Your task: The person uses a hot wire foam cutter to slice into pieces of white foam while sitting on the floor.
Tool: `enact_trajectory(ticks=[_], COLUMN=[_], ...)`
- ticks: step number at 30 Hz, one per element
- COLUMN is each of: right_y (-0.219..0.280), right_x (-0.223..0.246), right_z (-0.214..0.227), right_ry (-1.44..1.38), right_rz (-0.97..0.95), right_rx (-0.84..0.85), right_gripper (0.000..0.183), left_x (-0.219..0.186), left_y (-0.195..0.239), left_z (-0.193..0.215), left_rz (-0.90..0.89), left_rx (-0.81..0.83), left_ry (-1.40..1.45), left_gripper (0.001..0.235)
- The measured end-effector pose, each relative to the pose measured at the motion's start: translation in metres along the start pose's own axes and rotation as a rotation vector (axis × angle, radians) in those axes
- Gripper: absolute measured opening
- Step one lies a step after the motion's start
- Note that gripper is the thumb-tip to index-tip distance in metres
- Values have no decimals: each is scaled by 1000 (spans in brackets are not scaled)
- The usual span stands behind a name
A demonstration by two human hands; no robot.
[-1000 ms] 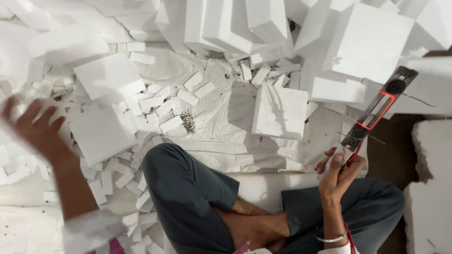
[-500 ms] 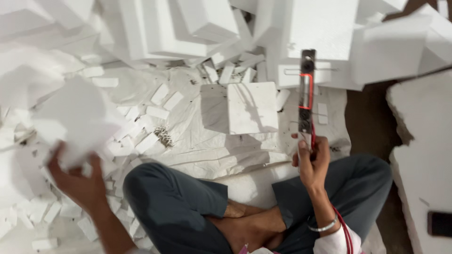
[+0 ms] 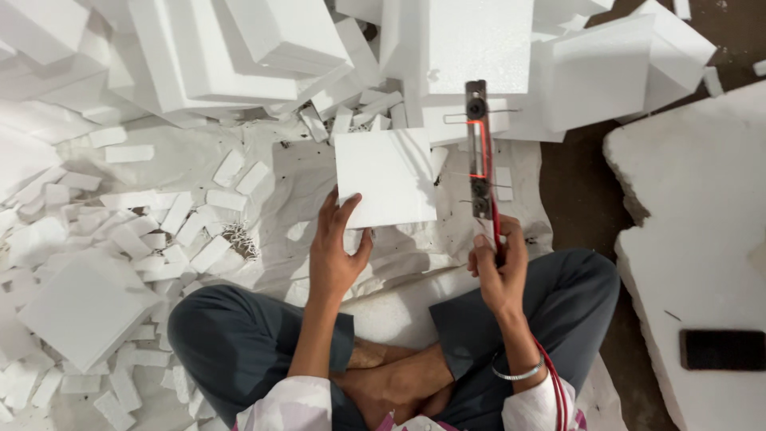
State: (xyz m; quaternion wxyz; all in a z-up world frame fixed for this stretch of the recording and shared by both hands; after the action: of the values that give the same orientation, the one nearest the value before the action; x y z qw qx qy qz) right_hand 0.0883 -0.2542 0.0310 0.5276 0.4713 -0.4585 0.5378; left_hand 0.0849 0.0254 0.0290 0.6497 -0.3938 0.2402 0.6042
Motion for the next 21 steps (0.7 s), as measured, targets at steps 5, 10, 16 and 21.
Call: enact_trajectory(ticks=[5,10,16,21], right_y=[4,19,22,23], right_x=[27,60,83,78], right_z=[-12,-24,-43,-47], right_ry=[39,299,475,488], right_rz=[3,-52,23,-13], right_rx=[13,-16,-17,-30], right_gripper=[20,23,23,22], left_x=[-1,-6,-4,0], left_y=[0,7,10,10], left_z=[-2,-7,-7,-12], left_rz=[13,31,23,42], left_rx=[-81,-102,-116,-99], left_ry=[-50,-69,-63,-44], left_gripper=[64,61,61,62])
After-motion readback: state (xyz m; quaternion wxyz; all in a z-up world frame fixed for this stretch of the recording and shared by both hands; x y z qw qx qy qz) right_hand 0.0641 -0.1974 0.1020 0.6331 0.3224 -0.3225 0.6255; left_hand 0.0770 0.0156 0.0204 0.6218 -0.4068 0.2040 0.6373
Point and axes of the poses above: each hand's wrist, its own y-axis away from the middle knuckle, its own z-axis out of the back of the hand, x = y × z, the point moved 10 cm from there along -y, towards the middle knuckle, and after that the axes turned 7 degrees about x, right-handed, at the moved point
